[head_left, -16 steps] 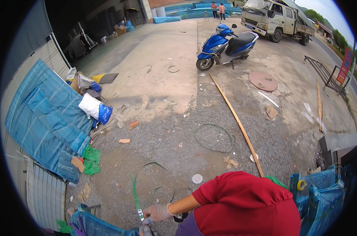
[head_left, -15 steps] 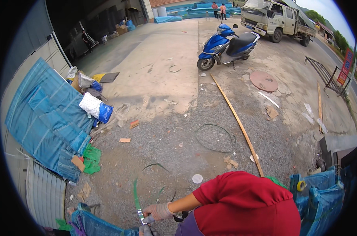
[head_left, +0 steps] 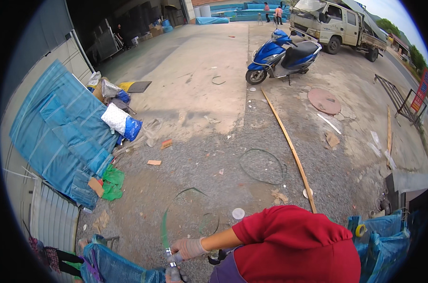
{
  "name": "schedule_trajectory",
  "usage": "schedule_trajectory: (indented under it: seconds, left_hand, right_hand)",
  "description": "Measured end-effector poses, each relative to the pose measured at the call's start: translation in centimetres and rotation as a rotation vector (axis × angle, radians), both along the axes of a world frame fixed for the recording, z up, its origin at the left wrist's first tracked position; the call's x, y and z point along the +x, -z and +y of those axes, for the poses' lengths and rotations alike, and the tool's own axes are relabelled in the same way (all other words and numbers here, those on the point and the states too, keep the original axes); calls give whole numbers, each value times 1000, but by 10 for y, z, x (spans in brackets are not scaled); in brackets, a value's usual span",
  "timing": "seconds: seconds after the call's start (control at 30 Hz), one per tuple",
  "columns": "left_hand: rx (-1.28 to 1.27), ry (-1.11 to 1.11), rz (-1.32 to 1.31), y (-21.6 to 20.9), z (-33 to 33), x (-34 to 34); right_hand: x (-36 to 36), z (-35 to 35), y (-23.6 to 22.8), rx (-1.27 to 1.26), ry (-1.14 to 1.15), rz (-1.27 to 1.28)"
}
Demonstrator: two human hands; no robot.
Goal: The person measures and cuts green straps, then uses a purple manual strapping tool to tighten and seal the straps around a large blue bundle. Another person assists by holding the bundle and handing over tools.
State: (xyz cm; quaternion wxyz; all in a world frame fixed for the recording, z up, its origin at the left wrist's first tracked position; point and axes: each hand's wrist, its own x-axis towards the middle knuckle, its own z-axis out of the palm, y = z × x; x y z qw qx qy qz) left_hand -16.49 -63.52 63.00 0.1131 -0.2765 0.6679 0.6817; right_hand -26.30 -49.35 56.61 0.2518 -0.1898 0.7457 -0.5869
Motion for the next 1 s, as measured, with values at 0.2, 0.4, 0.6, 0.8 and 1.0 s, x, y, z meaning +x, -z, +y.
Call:
schedule_trajectory:
  seconds: [0.2, 0.4, 0.6, 0.8, 1.0]
  left_hand:
    - [-35, -49, 17, -4, -1, 10]
    - [71, -52, 89, 35, -27, -2]
    - [51, -142, 127, 33, -29, -1]
    - [99, -196, 145, 9, -56, 9]
    - [134, -175, 124, -16, -62, 2]
  right_hand:
    - [11, -2, -13, -102, -50, -243]
    - [11, -14, -6, -254, -47, -177]
    - [-4, -24, 17, -221, -158, -461]
    - [-16, -6, -31, -13, -208, 18]
    - [-58, 18, -43, -115, 17, 228]
